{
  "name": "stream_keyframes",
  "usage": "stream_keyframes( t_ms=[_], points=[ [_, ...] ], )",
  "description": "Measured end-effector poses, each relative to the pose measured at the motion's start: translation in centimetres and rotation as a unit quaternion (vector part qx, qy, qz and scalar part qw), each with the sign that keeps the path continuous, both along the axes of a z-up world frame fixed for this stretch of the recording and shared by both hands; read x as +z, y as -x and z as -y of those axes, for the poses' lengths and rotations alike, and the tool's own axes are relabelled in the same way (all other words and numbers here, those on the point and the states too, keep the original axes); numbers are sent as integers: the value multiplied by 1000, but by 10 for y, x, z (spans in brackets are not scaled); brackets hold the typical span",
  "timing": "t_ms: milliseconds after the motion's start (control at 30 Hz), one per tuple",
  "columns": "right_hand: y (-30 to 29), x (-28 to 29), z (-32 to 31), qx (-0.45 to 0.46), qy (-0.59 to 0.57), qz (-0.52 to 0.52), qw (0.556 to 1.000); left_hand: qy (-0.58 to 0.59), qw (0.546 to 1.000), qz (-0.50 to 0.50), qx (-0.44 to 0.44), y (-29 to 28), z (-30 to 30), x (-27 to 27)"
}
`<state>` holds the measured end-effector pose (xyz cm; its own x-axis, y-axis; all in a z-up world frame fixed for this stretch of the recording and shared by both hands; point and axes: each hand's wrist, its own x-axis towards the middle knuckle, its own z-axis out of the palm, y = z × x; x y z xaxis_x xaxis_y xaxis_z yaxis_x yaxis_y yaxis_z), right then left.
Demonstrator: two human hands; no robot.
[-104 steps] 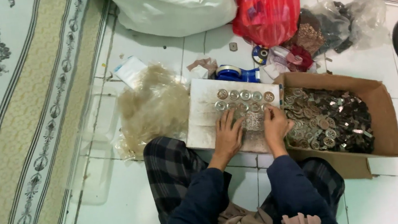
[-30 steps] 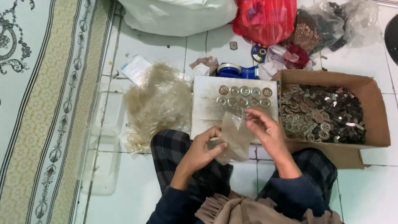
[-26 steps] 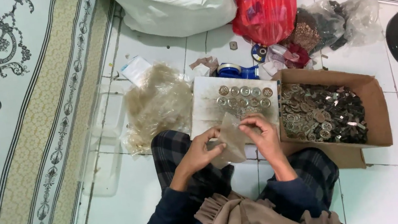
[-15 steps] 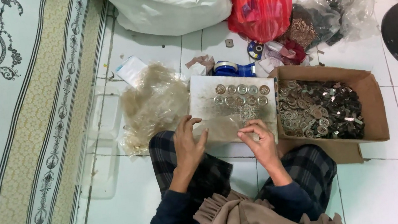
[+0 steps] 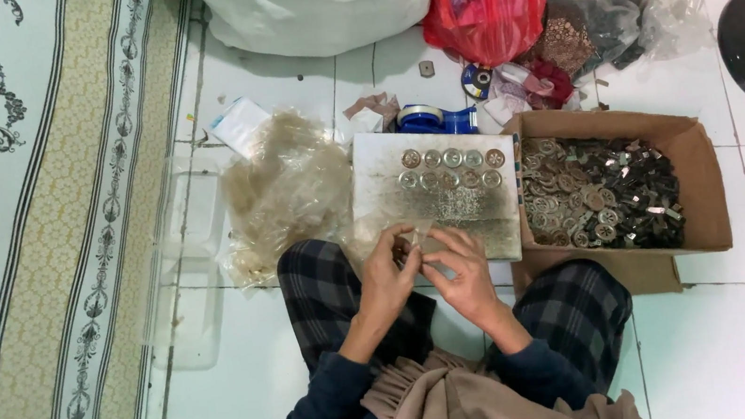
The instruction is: Sorting metal hardware pieces from a cardboard box, arranging them on a template, and packaging them into plastic bags.
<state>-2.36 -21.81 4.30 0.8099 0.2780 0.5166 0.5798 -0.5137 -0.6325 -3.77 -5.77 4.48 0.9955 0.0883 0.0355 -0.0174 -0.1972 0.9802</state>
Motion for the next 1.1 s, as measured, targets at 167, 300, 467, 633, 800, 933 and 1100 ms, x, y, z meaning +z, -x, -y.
stream_keyframes(
  t_ms=[167, 300, 467, 633, 800, 933, 1100],
  points=[
    [-22, 2, 3, -11, -55, -73, 996, -44, 999, 5, 10, -3, -17, 22],
    [-74, -37, 12, -103, -26, -94, 990, -24, 999, 17, 45, -3, -34, 36],
    [-133, -88, -6, -183, 219, -154, 946, -26, 997, -1, 71, -14, -42, 24],
    [-163, -136, -27, -206, 323, -126, 915, -12, 996, -9, 89, -22, -42, 24],
    [-161, -134, -32, -216, 307, -138, 917, -11, 995, -8, 101, -32, -43, 20],
    [-161, -138, -25, -201, 283, -165, 923, 9, 995, -12, 96, -40, -43, 13],
    [-156, -151, -19, -220, 180, -190, 940, 26, 995, -22, 93, -54, -40, 10]
  ],
)
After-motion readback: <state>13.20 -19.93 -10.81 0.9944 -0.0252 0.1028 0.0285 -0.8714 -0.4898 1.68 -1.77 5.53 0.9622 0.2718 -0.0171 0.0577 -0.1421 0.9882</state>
